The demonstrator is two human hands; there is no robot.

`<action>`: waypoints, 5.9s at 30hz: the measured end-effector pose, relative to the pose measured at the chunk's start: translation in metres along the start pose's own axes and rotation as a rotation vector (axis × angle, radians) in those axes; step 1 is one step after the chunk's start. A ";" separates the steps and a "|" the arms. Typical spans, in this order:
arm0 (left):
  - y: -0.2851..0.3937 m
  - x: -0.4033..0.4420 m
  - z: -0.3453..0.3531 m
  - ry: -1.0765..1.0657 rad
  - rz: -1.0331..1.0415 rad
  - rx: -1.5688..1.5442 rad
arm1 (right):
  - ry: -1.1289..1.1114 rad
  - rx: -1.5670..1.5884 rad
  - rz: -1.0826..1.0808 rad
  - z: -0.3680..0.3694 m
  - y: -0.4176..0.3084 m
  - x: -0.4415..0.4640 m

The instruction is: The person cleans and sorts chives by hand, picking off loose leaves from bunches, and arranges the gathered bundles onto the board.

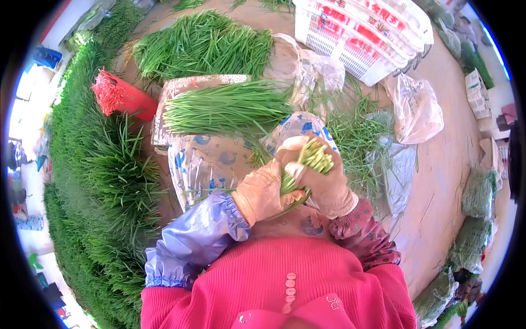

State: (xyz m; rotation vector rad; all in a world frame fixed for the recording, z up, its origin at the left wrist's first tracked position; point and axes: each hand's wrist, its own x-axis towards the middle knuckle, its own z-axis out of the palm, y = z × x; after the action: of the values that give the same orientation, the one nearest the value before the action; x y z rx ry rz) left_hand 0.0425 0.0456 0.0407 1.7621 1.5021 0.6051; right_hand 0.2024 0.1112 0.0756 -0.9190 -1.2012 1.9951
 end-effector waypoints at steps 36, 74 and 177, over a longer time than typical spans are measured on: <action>-0.051 0.059 0.002 0.008 0.284 -1.693 | -0.407 -0.436 -0.385 0.079 -0.067 0.081; -0.103 -0.011 -0.228 0.925 0.285 -0.977 | -0.429 -1.790 0.410 -0.067 -0.031 0.093; -0.327 0.076 -0.087 0.266 -0.758 0.998 | -0.194 -1.175 -0.178 0.156 0.170 0.433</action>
State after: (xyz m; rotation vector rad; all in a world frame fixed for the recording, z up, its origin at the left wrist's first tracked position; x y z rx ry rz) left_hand -0.2126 0.1553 -0.1668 1.5348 2.7463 -0.4056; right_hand -0.1938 0.3147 -0.1304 -1.0523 -2.5355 1.1229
